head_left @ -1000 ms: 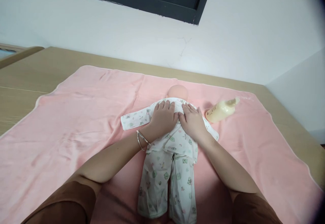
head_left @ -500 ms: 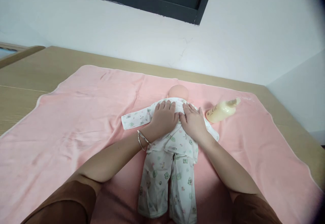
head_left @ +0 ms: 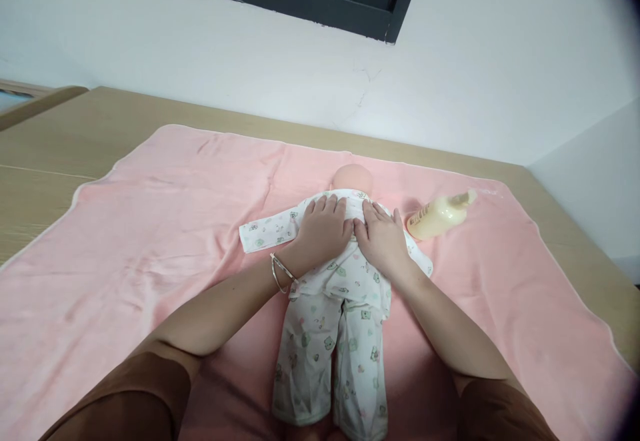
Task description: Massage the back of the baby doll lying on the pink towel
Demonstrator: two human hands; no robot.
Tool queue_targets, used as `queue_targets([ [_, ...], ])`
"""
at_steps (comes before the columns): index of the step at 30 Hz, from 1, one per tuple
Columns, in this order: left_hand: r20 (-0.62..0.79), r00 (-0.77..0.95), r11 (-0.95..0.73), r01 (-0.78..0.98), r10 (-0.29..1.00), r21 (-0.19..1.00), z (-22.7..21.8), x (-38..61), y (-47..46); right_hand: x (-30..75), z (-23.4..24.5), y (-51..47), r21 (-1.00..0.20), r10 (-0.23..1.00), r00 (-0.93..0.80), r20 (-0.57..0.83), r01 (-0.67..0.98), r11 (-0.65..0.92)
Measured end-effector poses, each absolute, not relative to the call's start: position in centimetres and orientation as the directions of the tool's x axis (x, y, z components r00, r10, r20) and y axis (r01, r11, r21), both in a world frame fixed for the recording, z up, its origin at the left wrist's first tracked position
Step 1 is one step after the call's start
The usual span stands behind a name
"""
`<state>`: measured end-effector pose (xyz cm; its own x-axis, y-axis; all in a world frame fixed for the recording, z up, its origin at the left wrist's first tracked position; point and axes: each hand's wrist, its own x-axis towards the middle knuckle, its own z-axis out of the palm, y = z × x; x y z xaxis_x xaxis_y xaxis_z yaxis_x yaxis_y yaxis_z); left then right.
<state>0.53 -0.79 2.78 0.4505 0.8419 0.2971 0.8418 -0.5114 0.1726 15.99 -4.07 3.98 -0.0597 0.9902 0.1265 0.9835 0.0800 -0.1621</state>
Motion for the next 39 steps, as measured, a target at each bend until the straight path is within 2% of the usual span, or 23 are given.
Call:
queue_targets([
  [15,0.308,0.448,-0.513,0.840,0.839,0.175,2.7,0.5,-0.8,16.0,3.9,-4.1,-0.166,0.992,-0.048,0.119,0.984,0.068],
  [25,0.234,0.434,-0.486,0.837,0.870,0.253,3.3,0.3,-0.5,16.0,4.4,-4.1,-0.163,0.992,-0.070,0.105,0.983,0.087],
  [28,0.171,0.463,-0.491,0.846,0.870,0.208,4.2,0.4,-1.7,15.7,4.9,-5.0,-0.120,0.987,-0.118,0.110,0.984,0.131],
  [33,0.154,0.556,-0.573,0.814,0.817,0.100,5.5,0.4,-3.9,15.3,5.6,-6.9,-0.021,0.969,-0.206,0.133,0.977,0.211],
  [39,0.102,0.471,-0.482,0.850,0.876,0.213,5.4,-0.2,-1.1,16.4,5.5,-4.8,-0.103,0.990,-0.115,0.086,0.987,0.123],
])
